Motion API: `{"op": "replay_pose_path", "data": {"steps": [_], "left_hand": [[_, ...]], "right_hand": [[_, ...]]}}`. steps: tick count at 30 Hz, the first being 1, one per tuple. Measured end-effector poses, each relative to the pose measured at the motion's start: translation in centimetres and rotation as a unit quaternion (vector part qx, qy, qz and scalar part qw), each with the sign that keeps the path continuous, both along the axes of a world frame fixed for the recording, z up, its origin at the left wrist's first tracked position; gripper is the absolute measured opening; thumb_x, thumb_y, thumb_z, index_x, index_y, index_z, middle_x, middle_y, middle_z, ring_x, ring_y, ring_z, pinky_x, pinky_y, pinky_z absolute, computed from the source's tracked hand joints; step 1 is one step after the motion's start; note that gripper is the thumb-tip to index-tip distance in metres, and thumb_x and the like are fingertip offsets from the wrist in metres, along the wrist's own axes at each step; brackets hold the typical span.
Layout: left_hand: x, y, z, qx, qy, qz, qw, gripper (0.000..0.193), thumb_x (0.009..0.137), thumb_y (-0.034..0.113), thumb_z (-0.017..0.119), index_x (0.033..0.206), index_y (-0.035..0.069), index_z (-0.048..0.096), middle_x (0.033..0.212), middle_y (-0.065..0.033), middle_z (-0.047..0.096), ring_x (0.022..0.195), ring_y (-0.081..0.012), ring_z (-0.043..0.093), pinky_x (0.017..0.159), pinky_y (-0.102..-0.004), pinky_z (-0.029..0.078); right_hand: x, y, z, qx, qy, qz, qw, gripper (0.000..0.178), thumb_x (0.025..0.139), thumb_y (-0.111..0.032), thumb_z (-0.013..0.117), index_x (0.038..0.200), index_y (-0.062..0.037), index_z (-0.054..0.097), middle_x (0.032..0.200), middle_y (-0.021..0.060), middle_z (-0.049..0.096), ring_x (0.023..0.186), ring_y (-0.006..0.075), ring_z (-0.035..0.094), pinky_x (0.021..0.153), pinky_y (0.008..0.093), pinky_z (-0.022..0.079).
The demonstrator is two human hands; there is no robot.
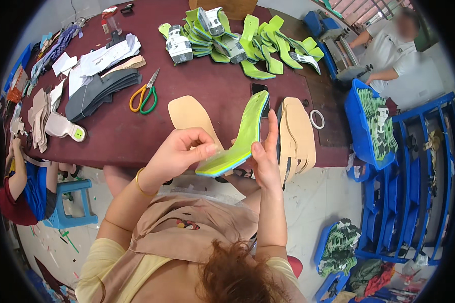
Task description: The person assembles shoe insole components by wrapping covering material around insole bases by hand, trimming excess material using scissors, and pressing the edges down before setting the pieces aside on the table.
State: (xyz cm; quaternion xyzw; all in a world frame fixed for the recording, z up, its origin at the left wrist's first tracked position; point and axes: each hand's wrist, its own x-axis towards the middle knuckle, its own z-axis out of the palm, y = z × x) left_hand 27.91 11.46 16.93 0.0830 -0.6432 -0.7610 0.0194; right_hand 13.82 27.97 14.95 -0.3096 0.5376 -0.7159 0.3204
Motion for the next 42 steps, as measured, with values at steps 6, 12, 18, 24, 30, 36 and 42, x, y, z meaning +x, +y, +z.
{"op": "replay_pose_path", "data": {"steps": [6,12,18,24,30,36,42], "left_hand": [[-3.0,1.2,-3.5,0.193,0.07,0.184,0.961,0.014,0.097,0.017,0.048,0.092,0.004,0.049,0.072,0.0021,0.052,0.06,-0.006,0.047,0.054,-0.0218,0.042],[-4.2,-6.1,-7.9,0.435,0.122,0.32,0.833,0.014,0.098,0.016,0.046,0.087,0.008,0.046,0.065,0.0043,0.04,0.052,-0.004,0.038,0.044,-0.0188,0.036],[8.4,-13.6,-8.3,0.206,0.201,0.495,0.82,0.006,0.096,0.012,0.048,0.091,0.008,0.051,0.072,0.0043,0.046,0.059,-0.0024,0.046,0.049,-0.0186,0.041],[37.9,-15.1,-17.2,-0.293,-0.282,0.422,0.81,0.024,0.087,0.018,0.062,0.108,0.006,0.061,0.105,-0.0064,0.061,0.09,-0.016,0.056,0.081,-0.0284,0.045],[39.1,-9.6,-13.3,-0.536,-0.61,0.228,0.537,0.029,0.082,0.024,0.062,0.104,0.003,0.064,0.094,-0.02,0.063,0.082,-0.0374,0.061,0.07,-0.044,0.049],[7.1,-8.9,-11.4,-0.596,-0.148,0.321,0.721,0.031,0.084,0.035,0.058,0.079,0.006,0.065,0.08,-0.0112,0.059,0.083,-0.0311,0.057,0.07,-0.0434,0.047],[-6.9,-9.6,-17.5,-0.532,-0.243,0.429,0.688,0.051,0.072,0.038,0.073,0.098,-0.001,0.054,0.1,-0.0181,0.055,0.094,-0.0334,0.052,0.073,-0.0456,0.043]], "right_hand": [[-0.3,0.9,-2.3,-0.121,-0.105,0.048,0.986,0.1,0.078,-0.038,0.066,0.148,-0.0241,-0.003,0.147,0.011,0.024,0.114,0.0294,0.052,0.086,0.0435,0.05],[0.0,1.8,-3.3,-0.222,-0.222,0.156,0.936,0.081,0.082,-0.055,0.051,0.148,-0.0229,0.018,0.094,0.0261,0.057,0.066,0.0312,0.059,0.053,0.0345,0.051],[-1.6,4.6,-5.8,-0.329,-0.411,0.254,0.811,0.074,0.089,-0.062,0.037,0.148,-0.0224,0.016,0.093,0.0284,0.056,0.062,0.0287,0.057,0.041,0.035,0.046],[-5.3,6.1,-5.1,-0.397,-0.39,0.388,0.735,0.081,0.089,-0.063,0.038,0.148,-0.0146,0.012,0.082,0.023,0.054,0.048,0.0199,0.049,0.039,0.0294,0.042],[-6.0,7.2,-3.5,-0.266,-0.221,-0.018,0.938,0.072,0.09,-0.052,0.049,0.139,-0.0032,0.028,0.081,0.0179,0.058,0.054,0.0201,0.054,0.048,0.0284,0.047],[-2.0,3.3,-1.2,-0.028,0.017,-0.025,0.999,0.052,0.094,-0.045,0.046,0.117,0.0017,0.044,0.082,0.018,0.064,0.063,0.0246,0.065,0.054,0.0328,0.055],[3.7,4.0,-1.0,0.052,-0.006,0.021,0.998,0.048,0.092,-0.039,0.053,0.107,0.0066,0.048,0.065,0.0182,0.061,0.05,0.0249,0.061,0.045,0.0332,0.052]]}}
